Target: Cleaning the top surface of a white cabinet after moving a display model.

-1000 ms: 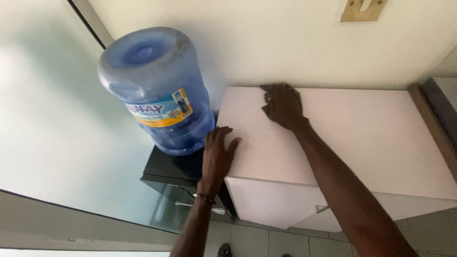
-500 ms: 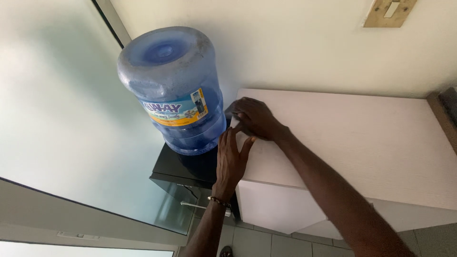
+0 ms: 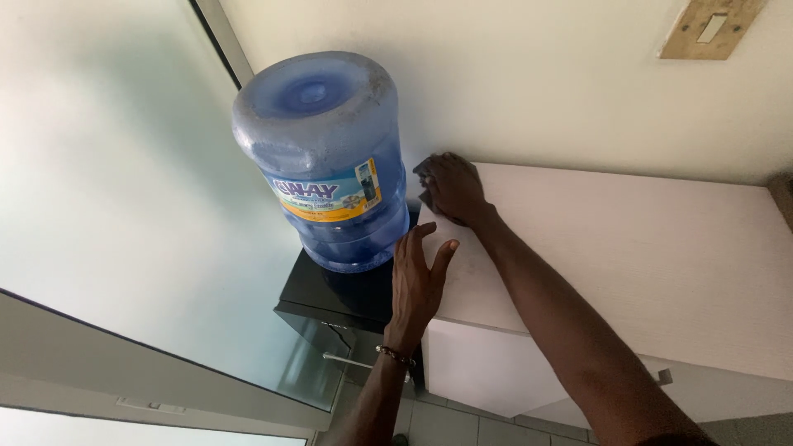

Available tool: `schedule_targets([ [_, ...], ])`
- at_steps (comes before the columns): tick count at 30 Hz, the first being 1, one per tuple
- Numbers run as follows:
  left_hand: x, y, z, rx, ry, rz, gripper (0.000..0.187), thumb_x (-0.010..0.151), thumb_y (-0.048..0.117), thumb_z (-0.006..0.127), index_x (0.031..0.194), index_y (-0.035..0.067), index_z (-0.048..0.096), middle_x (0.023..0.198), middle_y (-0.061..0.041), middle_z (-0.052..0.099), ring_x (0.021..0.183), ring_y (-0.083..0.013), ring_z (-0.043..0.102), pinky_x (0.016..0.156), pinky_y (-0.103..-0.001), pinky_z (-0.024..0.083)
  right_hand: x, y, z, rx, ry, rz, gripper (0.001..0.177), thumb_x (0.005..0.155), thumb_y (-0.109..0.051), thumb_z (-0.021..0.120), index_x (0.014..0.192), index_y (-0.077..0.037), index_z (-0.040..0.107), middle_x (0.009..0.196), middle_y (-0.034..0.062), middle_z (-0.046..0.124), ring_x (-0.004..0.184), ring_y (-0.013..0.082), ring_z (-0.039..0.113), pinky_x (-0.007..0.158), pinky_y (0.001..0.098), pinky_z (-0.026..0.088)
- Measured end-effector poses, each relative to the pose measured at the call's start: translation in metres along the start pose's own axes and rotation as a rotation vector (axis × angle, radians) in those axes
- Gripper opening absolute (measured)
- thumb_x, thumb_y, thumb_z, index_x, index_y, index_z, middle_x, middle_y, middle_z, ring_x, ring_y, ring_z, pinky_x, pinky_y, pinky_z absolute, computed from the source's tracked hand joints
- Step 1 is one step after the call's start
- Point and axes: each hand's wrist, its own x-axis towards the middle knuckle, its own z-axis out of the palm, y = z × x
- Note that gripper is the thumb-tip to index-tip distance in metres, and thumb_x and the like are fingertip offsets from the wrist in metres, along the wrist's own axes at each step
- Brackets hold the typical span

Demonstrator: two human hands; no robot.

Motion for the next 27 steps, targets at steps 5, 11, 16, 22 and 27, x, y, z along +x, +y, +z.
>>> schedule_targets([
  [5,0.0,-0.008,0.003,-0.024,0.043,0.04,0.059,0.1,0.046,0.063,0.136,0.001,0.057,0.138,-0.022,0.06,0.132,-0.0391,0.052,0.109,-0.052,0.042,0.002,-0.007,-0.001,0.01,-0.04,-0.058,0.038,0.103,-0.026,0.052,0.132,-0.003,0.061,0.144,0.0185,0.059,0.141,0.0358,0.049,0.124,0.05,0.031],
  [11,0.002,-0.014,0.007,0.021,0.093,0.104,0.064,0.1,0.044,0.065,0.141,-0.003,0.051,0.14,-0.025,0.056,0.133,-0.0421,0.048,0.111,-0.053,0.037,-0.035,-0.044,-0.037,-0.02,-0.068,-0.19,0.043,0.093,-0.027,0.062,0.125,0.0,0.067,0.138,0.0208,0.061,0.134,0.0378,0.051,0.118,0.0482,0.033],
  [16,0.001,-0.012,0.007,0.017,0.074,0.085,0.065,0.099,0.048,0.063,0.141,-0.001,0.052,0.141,-0.023,0.058,0.135,-0.0406,0.048,0.114,-0.052,0.036,-0.07,-0.049,-0.074,-0.07,0.054,-0.396,0.046,0.087,-0.033,0.07,0.121,-0.002,0.069,0.136,0.0202,0.064,0.131,0.0363,0.053,0.115,0.0479,0.034],
  [22,0.003,-0.017,0.004,0.036,0.101,0.072,0.067,0.101,0.048,0.063,0.14,-0.006,0.05,0.14,-0.027,0.056,0.133,-0.0428,0.048,0.113,-0.054,0.036,-0.09,-0.02,-0.113,0.069,0.01,-0.236,0.037,0.082,-0.022,0.075,0.115,-0.007,0.071,0.129,0.0072,0.069,0.128,0.0305,0.059,0.116,0.0448,0.042],
  [27,0.003,-0.027,0.001,-0.255,0.253,-0.01,0.055,0.104,0.05,0.055,0.128,0.0,0.06,0.124,-0.02,0.071,0.119,-0.033,0.065,0.106,-0.047,0.049,-0.073,-0.005,-0.097,-0.198,0.04,-0.154,0.044,0.087,-0.033,0.076,0.126,-0.012,0.073,0.125,0.013,0.069,0.126,0.0353,0.058,0.11,0.0478,0.042],
])
